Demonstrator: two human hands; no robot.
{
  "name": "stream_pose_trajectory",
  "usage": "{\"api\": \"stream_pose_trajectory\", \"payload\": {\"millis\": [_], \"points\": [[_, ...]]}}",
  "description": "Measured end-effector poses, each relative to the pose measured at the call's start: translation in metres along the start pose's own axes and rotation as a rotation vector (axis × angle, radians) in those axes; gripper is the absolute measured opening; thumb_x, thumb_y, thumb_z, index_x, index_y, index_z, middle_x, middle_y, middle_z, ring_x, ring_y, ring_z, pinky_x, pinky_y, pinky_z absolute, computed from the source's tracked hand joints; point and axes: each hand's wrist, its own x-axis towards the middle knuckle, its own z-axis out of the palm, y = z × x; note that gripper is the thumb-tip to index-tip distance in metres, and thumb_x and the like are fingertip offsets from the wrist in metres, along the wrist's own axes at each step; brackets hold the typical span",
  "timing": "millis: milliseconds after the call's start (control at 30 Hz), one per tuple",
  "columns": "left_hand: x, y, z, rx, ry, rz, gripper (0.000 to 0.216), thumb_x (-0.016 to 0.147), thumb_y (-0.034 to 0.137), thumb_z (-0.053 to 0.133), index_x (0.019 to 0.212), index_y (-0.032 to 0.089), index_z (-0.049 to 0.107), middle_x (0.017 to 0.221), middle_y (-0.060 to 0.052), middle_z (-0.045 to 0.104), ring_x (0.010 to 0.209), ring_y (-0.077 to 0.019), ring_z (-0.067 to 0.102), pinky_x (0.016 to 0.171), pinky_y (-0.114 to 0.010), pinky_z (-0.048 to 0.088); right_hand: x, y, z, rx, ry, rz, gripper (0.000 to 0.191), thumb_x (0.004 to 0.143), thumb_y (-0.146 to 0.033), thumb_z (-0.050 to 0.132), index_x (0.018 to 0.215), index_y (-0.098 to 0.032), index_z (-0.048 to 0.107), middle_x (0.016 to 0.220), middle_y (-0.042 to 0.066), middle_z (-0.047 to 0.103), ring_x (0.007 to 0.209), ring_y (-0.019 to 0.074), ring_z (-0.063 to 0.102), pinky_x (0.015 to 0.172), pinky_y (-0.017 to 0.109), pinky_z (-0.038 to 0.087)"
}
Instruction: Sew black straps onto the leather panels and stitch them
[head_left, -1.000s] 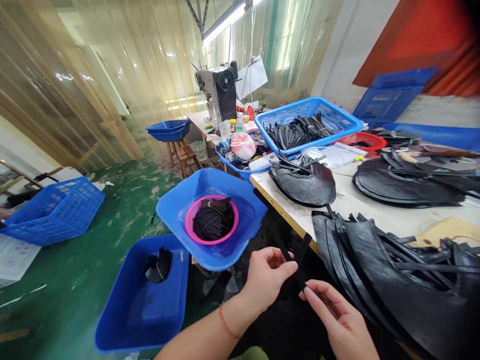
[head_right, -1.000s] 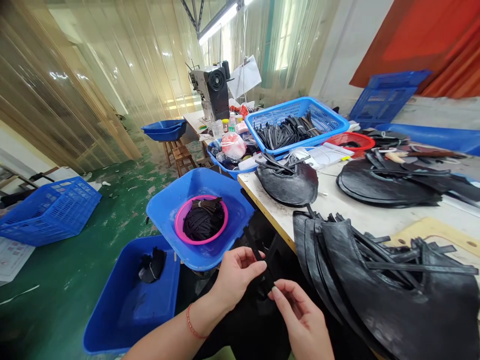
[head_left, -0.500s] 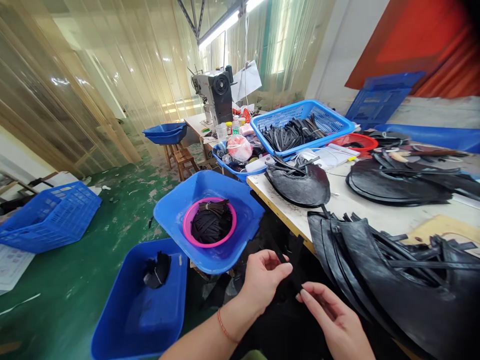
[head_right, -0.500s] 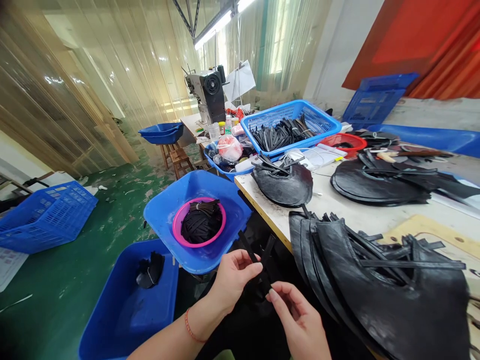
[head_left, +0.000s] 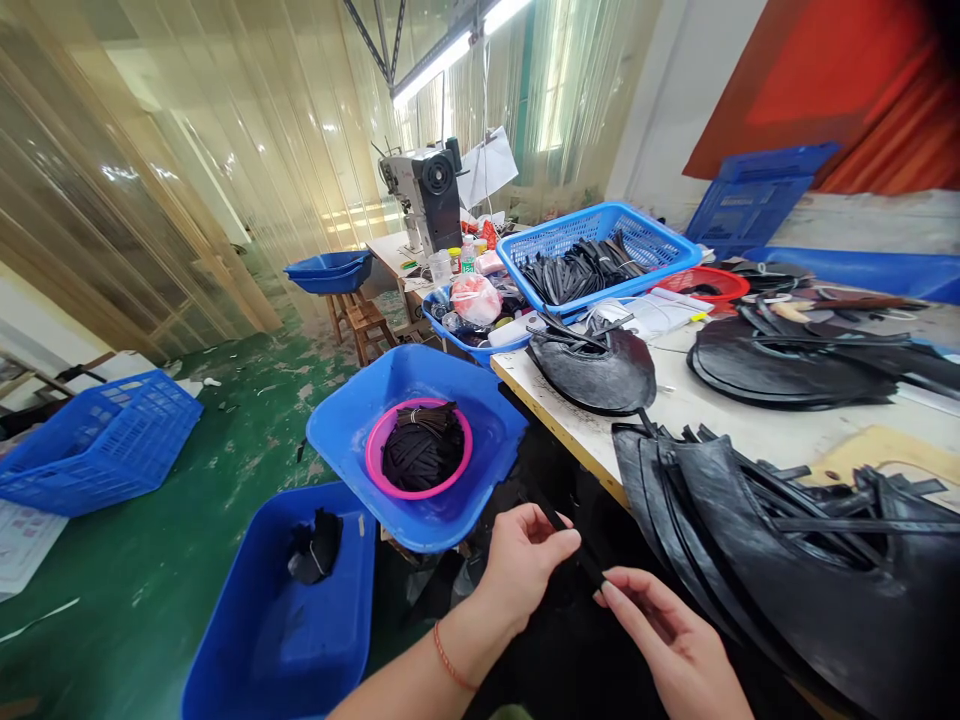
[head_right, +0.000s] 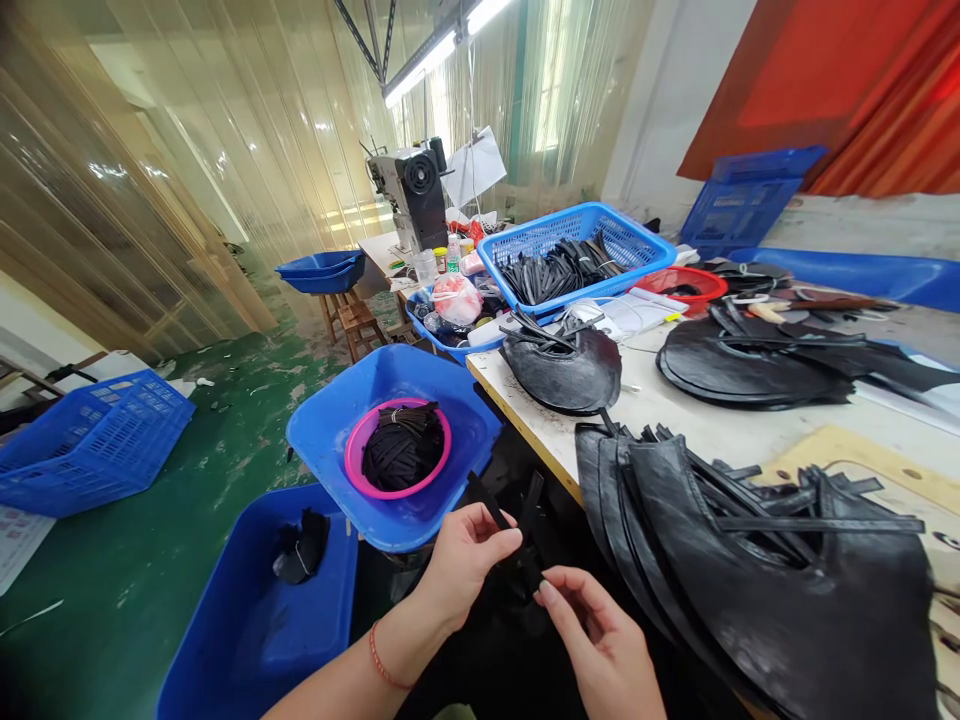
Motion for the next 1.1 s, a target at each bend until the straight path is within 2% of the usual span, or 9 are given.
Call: {"api": "stream_pose_trajectory", "payload": {"millis": [167, 500, 733, 900, 967, 1033, 1100], "points": [[0.000, -0.001, -0.001, 0.006, -0.008, 0.001, 0.016, 0.062, 0.022, 0.075, 0.073, 0.013, 0.067, 0.068, 0.000, 0.064, 0.065, -0.0108, 0.053, 0.066, -0.024, 0.040, 0.000, 0.003, 0.000, 0.021, -0.001, 0.012, 0.039, 0.058, -0.055, 0.080, 0.075, -0.021, 0.074, 0.071, 0.006, 0.071, 0.070, 0.0227, 0.069, 0.067, 0.025, 0.057], [-0.001, -0.003, -0.001, 0.016, -0.007, 0.001, 0.017, 0.062, 0.022, 0.076, 0.073, 0.013, 0.067, 0.069, 0.000, 0.064, 0.067, -0.0121, 0.054, 0.067, -0.025, 0.041, 0.001, 0.027, -0.009, -0.002, -0.084, 0.006, 0.032, 0.072, -0.050, 0.076, 0.086, -0.021, 0.073, 0.082, 0.004, 0.071, 0.080, 0.0214, 0.067, 0.073, 0.024, 0.055], [-0.001, -0.003, -0.001, 0.057, -0.028, 0.008, 0.018, 0.064, 0.024, 0.079, 0.072, 0.014, 0.066, 0.067, 0.000, 0.062, 0.066, -0.0116, 0.053, 0.066, -0.024, 0.041, -0.001, 0.016, -0.006, -0.001, -0.040, -0.027, 0.034, 0.068, -0.053, 0.076, 0.080, -0.021, 0.073, 0.076, 0.005, 0.070, 0.075, 0.0228, 0.067, 0.069, 0.027, 0.055], [-0.005, -0.003, -0.001, 0.104, -0.075, 0.015, 0.023, 0.066, 0.029, 0.080, 0.074, 0.014, 0.066, 0.066, 0.001, 0.059, 0.066, -0.0115, 0.052, 0.065, -0.024, 0.040, -0.003, 0.012, -0.003, -0.034, -0.065, -0.074, 0.032, 0.076, -0.053, 0.068, 0.080, -0.022, 0.071, 0.076, 0.005, 0.068, 0.073, 0.0230, 0.066, 0.068, 0.030, 0.054], [-0.007, -0.002, -0.002, 0.117, -0.108, 0.011, 0.025, 0.065, 0.031, 0.081, 0.074, 0.014, 0.065, 0.066, 0.002, 0.058, 0.065, -0.0111, 0.050, 0.063, -0.023, 0.039, -0.002, 0.013, -0.004, -0.074, -0.021, -0.123, 0.030, 0.078, -0.052, 0.066, 0.081, -0.022, 0.071, 0.085, 0.007, 0.069, 0.082, 0.0246, 0.066, 0.073, 0.033, 0.053], [-0.010, 0.001, -0.003, 0.116, -0.136, 0.006, 0.027, 0.065, 0.032, 0.082, 0.075, 0.014, 0.064, 0.066, 0.002, 0.058, 0.064, -0.0107, 0.050, 0.062, -0.022, 0.039, -0.001, 0.016, -0.004, -0.124, 0.073, -0.157, 0.030, 0.076, -0.051, 0.066, 0.086, -0.023, 0.071, 0.104, 0.010, 0.068, 0.096, 0.0277, 0.064, 0.081, 0.037, 0.051], [-0.013, 0.005, -0.004, 0.107, -0.138, 0.005, 0.029, 0.065, 0.035, 0.083, 0.075, 0.015, 0.064, 0.067, 0.002, 0.058, 0.064, -0.0099, 0.049, 0.061, -0.021, 0.039, 0.001, 0.019, -0.004, -0.119, 0.159, -0.106, 0.040, 0.071, -0.052, 0.070, 0.099, -0.024, 0.070, 0.122, 0.012, 0.063, 0.108, 0.0309, 0.060, 0.086, 0.041, 0.050]]}}
